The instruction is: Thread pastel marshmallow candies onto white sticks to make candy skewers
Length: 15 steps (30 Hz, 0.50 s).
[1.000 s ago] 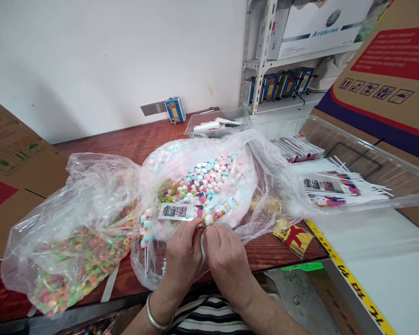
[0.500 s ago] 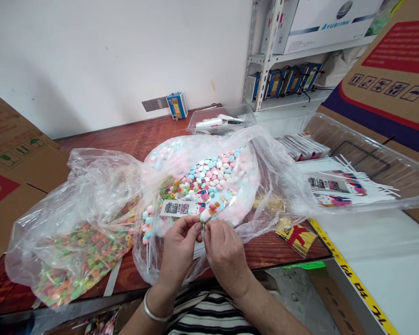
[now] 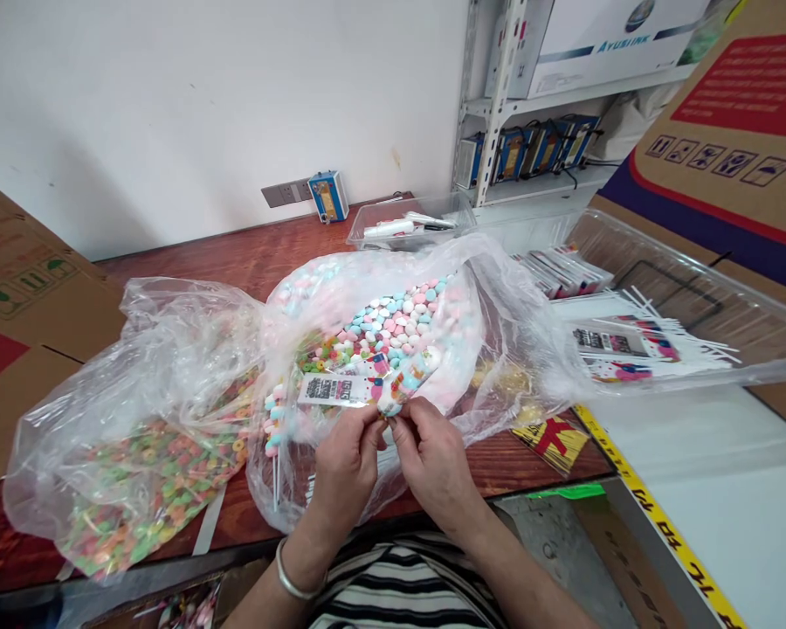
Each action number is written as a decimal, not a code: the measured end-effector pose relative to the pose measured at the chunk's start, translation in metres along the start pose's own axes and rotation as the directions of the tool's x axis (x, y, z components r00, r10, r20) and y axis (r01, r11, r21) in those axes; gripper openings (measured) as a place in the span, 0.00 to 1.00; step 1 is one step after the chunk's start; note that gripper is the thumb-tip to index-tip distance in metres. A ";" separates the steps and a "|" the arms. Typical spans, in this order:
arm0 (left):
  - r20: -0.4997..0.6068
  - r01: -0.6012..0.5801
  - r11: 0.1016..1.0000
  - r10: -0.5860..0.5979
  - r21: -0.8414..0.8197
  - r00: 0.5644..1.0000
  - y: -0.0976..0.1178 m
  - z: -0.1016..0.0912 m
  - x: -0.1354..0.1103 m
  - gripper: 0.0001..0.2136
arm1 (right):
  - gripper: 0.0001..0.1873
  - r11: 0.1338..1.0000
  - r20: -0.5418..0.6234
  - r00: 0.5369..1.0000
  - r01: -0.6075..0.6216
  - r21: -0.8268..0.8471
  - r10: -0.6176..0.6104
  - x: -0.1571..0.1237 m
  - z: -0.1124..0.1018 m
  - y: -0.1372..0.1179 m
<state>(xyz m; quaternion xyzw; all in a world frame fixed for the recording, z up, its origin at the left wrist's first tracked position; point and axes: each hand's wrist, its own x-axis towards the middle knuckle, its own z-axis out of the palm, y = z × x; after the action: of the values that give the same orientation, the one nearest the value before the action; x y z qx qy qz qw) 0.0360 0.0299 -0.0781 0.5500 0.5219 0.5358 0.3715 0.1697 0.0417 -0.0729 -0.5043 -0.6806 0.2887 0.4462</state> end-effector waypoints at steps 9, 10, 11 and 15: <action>-0.014 0.083 0.996 -0.083 0.043 0.996 0.007 0.005 0.000 0.08 | 0.07 0.969 -0.046 0.977 0.202 -0.143 -0.210 -0.003 0.007 -0.001; -0.003 0.111 0.994 -0.111 -0.004 0.994 0.008 0.006 0.000 0.08 | 0.06 0.955 -0.072 0.967 0.227 -0.192 -0.245 -0.004 0.007 -0.001; -0.002 0.130 0.991 -0.130 -0.040 0.992 0.008 0.007 0.001 0.07 | 0.06 0.936 -0.087 0.956 0.253 -0.245 -0.281 -0.005 0.008 -0.001; -0.035 0.146 0.985 -0.150 -0.093 0.988 0.007 0.009 0.001 0.07 | 0.07 0.853 -0.073 0.922 0.318 -0.414 -0.380 -0.005 0.007 -0.004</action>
<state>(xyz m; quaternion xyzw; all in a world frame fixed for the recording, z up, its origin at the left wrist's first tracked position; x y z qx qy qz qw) 0.0455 0.0308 -0.0720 0.4809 0.5443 0.5412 0.4238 0.1617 0.0356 -0.0742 -0.4719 -0.7688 0.0204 0.4310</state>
